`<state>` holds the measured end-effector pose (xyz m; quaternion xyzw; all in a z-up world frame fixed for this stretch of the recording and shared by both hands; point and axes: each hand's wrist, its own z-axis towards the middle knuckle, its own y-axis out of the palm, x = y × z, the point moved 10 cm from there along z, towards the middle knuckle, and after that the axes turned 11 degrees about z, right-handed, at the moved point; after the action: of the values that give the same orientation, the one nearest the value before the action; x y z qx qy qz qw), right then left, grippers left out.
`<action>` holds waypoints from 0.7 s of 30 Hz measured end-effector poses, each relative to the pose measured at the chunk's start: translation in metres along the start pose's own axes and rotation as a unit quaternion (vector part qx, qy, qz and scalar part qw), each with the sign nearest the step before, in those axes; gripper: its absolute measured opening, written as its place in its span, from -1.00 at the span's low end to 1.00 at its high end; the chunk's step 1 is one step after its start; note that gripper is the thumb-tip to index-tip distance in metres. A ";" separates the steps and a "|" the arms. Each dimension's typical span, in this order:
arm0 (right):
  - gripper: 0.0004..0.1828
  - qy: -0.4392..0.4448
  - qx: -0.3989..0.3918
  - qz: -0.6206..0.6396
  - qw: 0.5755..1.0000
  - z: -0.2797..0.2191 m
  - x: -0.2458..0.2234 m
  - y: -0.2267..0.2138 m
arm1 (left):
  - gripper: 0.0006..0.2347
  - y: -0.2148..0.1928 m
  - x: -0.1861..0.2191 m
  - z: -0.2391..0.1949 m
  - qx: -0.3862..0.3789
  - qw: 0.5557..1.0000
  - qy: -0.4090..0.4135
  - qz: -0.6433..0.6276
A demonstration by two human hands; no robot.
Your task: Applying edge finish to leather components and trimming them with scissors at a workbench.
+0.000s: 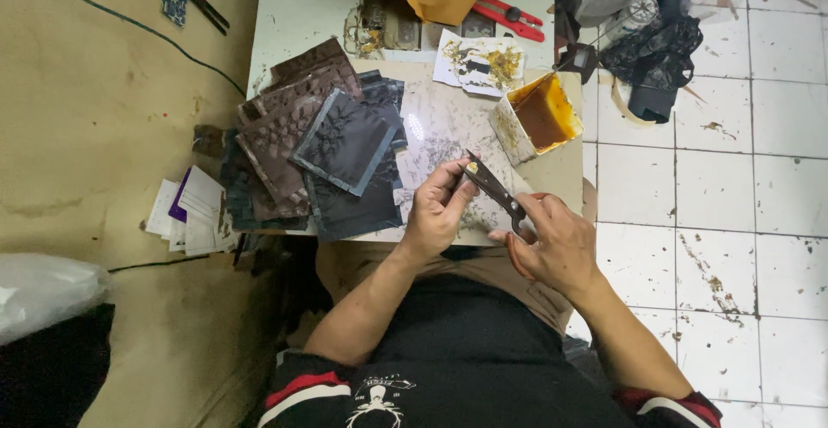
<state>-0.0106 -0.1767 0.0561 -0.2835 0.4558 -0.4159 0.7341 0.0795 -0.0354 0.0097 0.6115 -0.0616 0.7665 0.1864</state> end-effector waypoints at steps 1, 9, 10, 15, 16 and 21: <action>-0.43 0.002 -0.005 0.002 1.000 0.000 0.000 0.000 | -0.77 0.002 0.000 -0.001 0.002 1.000 -0.004 -0.007; -0.51 0.075 -0.047 0.085 0.993 -0.028 0.011 0.009 | -0.75 0.008 -0.016 -0.025 0.001 0.998 -0.049 -0.033; -0.49 0.088 -0.047 0.106 0.989 -0.033 0.014 0.010 | -0.75 0.010 -0.009 -0.025 -0.001 0.998 -0.051 -0.034; -0.51 0.079 -0.032 0.086 0.993 -0.036 0.004 0.005 | -0.76 0.008 -0.024 -0.032 0.004 0.999 -0.049 -0.018; -0.49 0.059 -0.030 0.052 0.996 -0.035 -0.003 0.002 | -0.78 0.007 -0.022 -0.032 0.010 0.999 -0.045 -0.009; -0.50 0.027 -0.020 0.030 0.999 -0.040 -0.004 0.003 | -0.81 0.004 -0.037 -0.037 0.011 0.999 -0.046 0.003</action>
<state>-0.0472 -0.1729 0.0387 -0.2731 0.4925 -0.3919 0.7276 0.0510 -0.0352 -0.0347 0.6483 -0.0633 0.7384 0.1746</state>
